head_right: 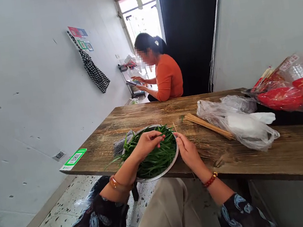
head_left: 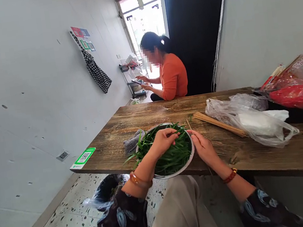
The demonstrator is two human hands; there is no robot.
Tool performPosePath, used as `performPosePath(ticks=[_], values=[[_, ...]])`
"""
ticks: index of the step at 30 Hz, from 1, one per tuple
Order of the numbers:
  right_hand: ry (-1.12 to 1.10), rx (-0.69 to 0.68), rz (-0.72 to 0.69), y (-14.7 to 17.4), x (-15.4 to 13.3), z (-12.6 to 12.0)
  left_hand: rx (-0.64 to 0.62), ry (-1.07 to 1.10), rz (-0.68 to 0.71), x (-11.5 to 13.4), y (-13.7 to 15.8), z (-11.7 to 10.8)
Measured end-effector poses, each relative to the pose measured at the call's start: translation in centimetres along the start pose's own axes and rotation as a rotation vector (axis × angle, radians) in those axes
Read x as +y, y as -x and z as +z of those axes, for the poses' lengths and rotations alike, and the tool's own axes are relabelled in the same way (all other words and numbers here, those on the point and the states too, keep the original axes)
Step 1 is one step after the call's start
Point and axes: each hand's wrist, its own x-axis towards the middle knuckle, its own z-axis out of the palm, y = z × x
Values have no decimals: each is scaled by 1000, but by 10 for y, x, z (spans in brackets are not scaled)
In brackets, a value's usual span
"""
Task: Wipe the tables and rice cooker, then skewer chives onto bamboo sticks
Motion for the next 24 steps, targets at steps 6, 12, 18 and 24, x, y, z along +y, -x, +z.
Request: performPosePath(ticks=[6, 12, 18, 24], values=[[72, -2, -60, -18, -17, -21, 106, -14, 54, 4, -1, -6], [-148, -205, -1, -64, -52, -18, 120, -9, 106, 8, -21, -2], [-475, -285, 185, -99, -45, 9, 85, 182, 9, 11, -34, -2], [-530, -150, 218, -89, -30, 8, 95, 26, 39, 26, -54, -29]])
